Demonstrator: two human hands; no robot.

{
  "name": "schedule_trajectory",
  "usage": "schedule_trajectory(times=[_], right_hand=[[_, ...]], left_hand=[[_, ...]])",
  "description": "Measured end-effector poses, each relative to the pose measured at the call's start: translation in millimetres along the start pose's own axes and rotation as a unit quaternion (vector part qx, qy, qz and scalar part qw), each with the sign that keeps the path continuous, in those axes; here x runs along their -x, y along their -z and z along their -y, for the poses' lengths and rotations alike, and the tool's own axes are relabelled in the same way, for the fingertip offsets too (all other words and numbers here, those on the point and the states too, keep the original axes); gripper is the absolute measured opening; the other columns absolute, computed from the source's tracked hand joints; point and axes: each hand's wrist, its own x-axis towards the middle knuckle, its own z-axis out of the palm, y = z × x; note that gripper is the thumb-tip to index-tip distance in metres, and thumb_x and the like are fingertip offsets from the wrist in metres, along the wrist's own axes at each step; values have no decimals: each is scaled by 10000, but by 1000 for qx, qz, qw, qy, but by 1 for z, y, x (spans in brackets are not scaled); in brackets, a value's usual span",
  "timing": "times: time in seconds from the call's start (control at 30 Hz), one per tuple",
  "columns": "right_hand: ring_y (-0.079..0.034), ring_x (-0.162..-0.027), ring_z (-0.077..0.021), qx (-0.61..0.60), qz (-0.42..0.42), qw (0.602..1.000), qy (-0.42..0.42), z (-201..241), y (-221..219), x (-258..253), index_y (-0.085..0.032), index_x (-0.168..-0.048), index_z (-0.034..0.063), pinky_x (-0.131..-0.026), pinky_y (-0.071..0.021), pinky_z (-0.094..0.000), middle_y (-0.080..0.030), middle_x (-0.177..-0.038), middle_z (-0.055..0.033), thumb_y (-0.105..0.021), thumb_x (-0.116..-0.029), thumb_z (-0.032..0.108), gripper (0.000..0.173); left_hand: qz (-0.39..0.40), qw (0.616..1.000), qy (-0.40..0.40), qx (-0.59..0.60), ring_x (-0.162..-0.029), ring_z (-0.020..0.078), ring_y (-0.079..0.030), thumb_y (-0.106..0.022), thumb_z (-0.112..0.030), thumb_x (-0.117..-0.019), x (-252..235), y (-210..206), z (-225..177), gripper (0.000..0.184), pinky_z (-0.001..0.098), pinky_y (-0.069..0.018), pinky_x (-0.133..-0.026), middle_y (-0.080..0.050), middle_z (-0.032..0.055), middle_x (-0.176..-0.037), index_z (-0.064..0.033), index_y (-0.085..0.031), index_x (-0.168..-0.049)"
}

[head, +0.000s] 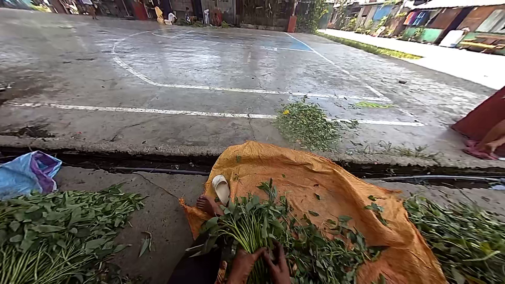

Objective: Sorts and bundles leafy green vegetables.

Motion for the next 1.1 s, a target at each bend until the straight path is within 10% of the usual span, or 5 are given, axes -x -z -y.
schedule_trajectory(times=[0.23, 0.43, 0.7, 0.8, 1.1], right_hand=[[-597, -665, -6, -95, -181, 978, -38, -17, -7, -1, -611, -931, -91, -684, -537, -196, -633, -744, -20, -632, -893, -125, 55], [-696, -858, -53, -66, -52, 996, -30, -23, 3, -1, -603, -1195, -133, -826, -586, -233, -732, -988, -114, -709, -860, -66, 358], [-654, -701, -56, 49, 16, 998, -41, -54, 29, -13, -701, -974, -79, -699, -573, -259, -713, -818, -70, -677, -874, -62, 105], [-695, -995, -328, 197, 28, 962, -185, -85, 65, -46, -686, -1187, -76, -945, -535, -495, -711, -1094, -250, -705, -955, 95, 289], [-490, -1398, -412, 337, -3, 911, -238, -134, 96, -180, -450, -1496, -39, -1179, -359, -529, -506, -1491, -280, -402, -1113, 181, 443]], left_hand=[[-99, 992, -69, 20, -1107, 207, -649, -817, 73, -769, -13, 2, 9, 735, 331, -542, -972, -621, 244, -1238, 129, -422, -1387], [-91, 993, -68, 36, -1015, 154, -680, -790, 95, -790, -18, 5, 7, 650, 289, -571, -911, -662, 198, -1151, 125, -453, -1346], [-217, 955, -141, 144, -918, 99, -708, -676, 142, -862, -19, 32, -40, 511, 263, -608, -824, -701, 94, -1050, 91, -477, -1329], [-257, 934, -175, 174, -838, 92, -730, -622, 165, -872, -14, 47, -58, 436, 255, -625, -773, -729, 39, -937, 59, -475, -1269], [-127, 968, -113, 183, -748, 158, -748, -518, 158, -905, -27, 45, -61, 239, 311, -641, -756, -751, 54, -823, 14, -553, -1093]])
